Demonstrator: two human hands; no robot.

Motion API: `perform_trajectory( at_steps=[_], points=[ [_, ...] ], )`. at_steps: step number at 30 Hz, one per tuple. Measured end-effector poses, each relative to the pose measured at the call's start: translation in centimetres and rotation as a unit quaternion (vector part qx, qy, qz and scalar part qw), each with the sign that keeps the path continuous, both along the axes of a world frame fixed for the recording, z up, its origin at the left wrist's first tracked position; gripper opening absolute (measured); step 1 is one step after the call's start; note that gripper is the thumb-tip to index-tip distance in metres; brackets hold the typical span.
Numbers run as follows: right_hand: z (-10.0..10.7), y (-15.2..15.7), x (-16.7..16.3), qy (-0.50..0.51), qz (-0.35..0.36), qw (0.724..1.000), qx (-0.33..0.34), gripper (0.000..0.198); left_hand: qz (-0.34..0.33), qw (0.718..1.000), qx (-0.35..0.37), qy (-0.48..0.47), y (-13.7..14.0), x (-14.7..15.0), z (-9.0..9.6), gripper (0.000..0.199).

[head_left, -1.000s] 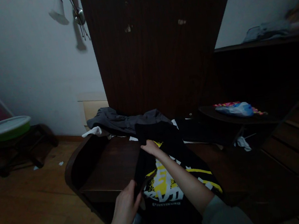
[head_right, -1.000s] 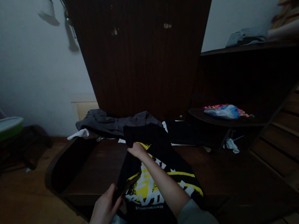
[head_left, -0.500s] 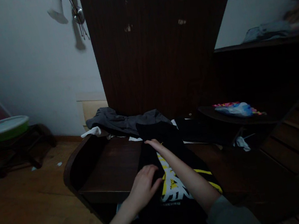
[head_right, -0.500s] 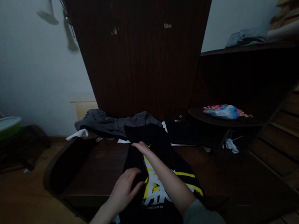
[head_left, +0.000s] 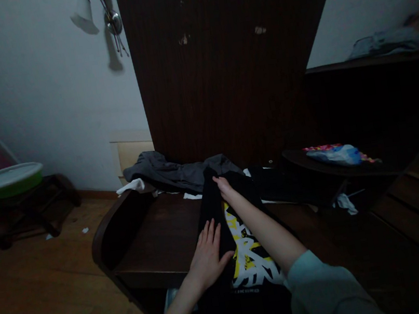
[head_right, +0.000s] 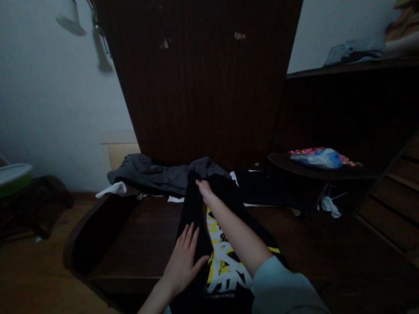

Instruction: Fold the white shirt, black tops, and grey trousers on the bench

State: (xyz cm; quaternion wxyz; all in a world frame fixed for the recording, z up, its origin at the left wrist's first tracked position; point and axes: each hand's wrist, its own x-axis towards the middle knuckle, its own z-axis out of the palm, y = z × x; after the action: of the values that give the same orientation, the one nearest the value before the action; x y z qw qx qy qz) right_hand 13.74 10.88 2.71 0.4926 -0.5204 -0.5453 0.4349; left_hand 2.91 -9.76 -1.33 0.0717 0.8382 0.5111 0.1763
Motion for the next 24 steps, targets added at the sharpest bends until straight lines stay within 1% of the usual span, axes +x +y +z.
perform_trajectory(
  at_steps=[4,7,11,15,17,20,22,24],
  points=[
    [0.6,0.3,0.3,-0.018,-0.026,0.999,-0.009,0.012,-0.007,1.000,0.006,-0.001,-0.1,0.0,0.3,0.067],
    [1.1,0.6,0.7,-0.043,-0.059,0.997,-0.001,0.003,-0.038,0.999,0.010,0.005,-0.2,-0.1,0.5,0.062],
    [1.6,1.0,1.4,-0.058,-0.095,0.994,0.013,0.012,-0.059,0.998,-0.004,0.016,-0.2,-0.3,0.6,0.061],
    [2.2,1.2,2.3,-0.040,-0.103,0.994,0.020,0.003,-0.053,0.998,-0.014,0.018,-0.2,-0.2,0.7,0.061],
    [2.6,1.2,3.5,-0.035,-0.107,0.993,0.029,0.005,-0.053,0.998,-0.017,0.017,-0.2,-0.2,0.9,0.061],
    [3.2,0.8,6.6,-0.047,-0.124,0.990,0.047,0.009,-0.051,0.998,-0.018,0.017,-0.2,-0.1,1.1,0.061],
    [3.5,0.3,9.1,-0.076,-0.138,0.986,0.052,0.011,-0.051,0.998,-0.016,0.016,-0.2,-0.1,1.2,0.061],
    [3.6,-0.3,11.6,-0.130,-0.152,0.979,0.047,0.013,-0.051,0.998,-0.014,0.015,-0.1,-0.1,1.1,0.061]
  ],
)
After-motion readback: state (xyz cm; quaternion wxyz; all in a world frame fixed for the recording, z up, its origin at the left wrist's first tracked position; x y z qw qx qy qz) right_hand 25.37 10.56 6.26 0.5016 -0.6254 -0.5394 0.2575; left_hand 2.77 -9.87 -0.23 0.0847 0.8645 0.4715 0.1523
